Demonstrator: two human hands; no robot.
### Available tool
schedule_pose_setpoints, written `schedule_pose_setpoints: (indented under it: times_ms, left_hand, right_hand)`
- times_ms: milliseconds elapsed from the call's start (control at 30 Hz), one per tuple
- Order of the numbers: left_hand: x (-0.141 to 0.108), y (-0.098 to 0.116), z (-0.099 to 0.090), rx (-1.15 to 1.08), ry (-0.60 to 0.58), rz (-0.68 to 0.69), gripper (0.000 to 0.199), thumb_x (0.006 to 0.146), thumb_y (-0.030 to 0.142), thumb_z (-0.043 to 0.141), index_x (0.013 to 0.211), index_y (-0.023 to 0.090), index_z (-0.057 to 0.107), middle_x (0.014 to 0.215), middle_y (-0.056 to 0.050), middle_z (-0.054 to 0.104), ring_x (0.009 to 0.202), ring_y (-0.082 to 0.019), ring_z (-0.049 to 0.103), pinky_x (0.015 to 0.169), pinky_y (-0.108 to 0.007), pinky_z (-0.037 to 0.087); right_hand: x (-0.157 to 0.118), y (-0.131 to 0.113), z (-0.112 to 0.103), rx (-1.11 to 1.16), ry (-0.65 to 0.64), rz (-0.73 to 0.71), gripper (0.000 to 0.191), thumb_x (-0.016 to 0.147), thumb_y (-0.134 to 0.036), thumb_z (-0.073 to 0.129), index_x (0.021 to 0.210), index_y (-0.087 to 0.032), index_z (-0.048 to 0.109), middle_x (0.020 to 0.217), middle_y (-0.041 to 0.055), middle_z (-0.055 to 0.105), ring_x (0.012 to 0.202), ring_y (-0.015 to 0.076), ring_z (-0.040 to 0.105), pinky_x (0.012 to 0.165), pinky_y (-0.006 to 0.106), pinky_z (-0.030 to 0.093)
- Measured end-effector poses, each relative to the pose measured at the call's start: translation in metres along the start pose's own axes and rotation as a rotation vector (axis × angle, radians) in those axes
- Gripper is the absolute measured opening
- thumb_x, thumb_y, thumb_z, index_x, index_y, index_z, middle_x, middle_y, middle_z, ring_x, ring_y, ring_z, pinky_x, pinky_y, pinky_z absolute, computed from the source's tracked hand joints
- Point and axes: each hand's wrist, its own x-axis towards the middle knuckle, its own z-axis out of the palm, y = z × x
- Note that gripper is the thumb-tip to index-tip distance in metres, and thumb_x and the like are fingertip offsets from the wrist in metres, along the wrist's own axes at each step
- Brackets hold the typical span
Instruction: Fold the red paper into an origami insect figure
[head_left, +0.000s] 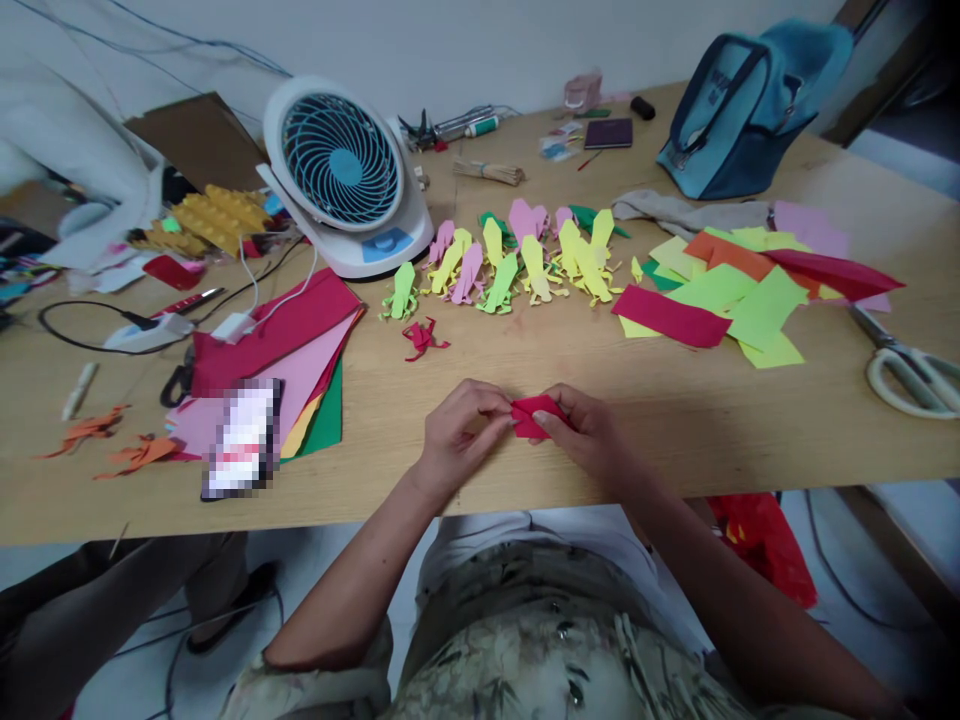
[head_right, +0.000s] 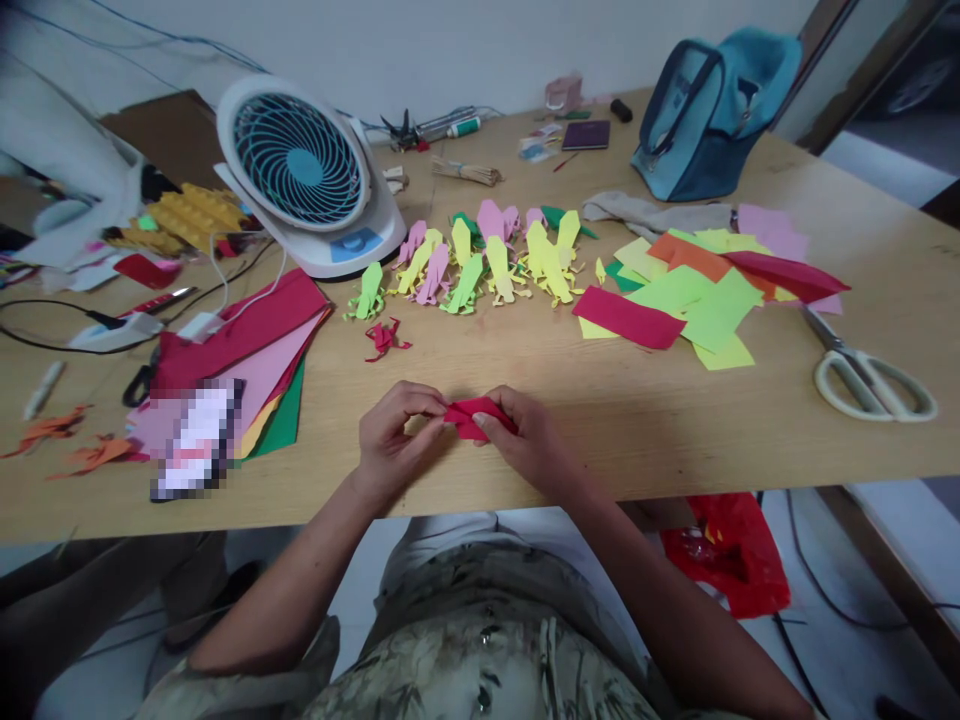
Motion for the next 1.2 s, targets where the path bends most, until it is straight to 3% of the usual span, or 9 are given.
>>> schedule_pose_setpoints:
  times_ms: [1200]
  left_hand:
    - [0.0002,-0.0007,0.0052,0.006,0.044,-0.019,0.009,0.087,0.015,0.072,0.086,0.018,0.064,0.081,-0.003,0.068,0.076,-0.012,0.064,0.066,-0.024,0.051]
  right_hand:
    - [0.0015,0.0041,0.0003,-0.004,-0.016,0.02,0.016,0.094,-0.035,0.057,0.09,-0.02,0.062,0.074,0.0008,0.068,0.069,0.0152,0.061,0.065,0.028,0.045]
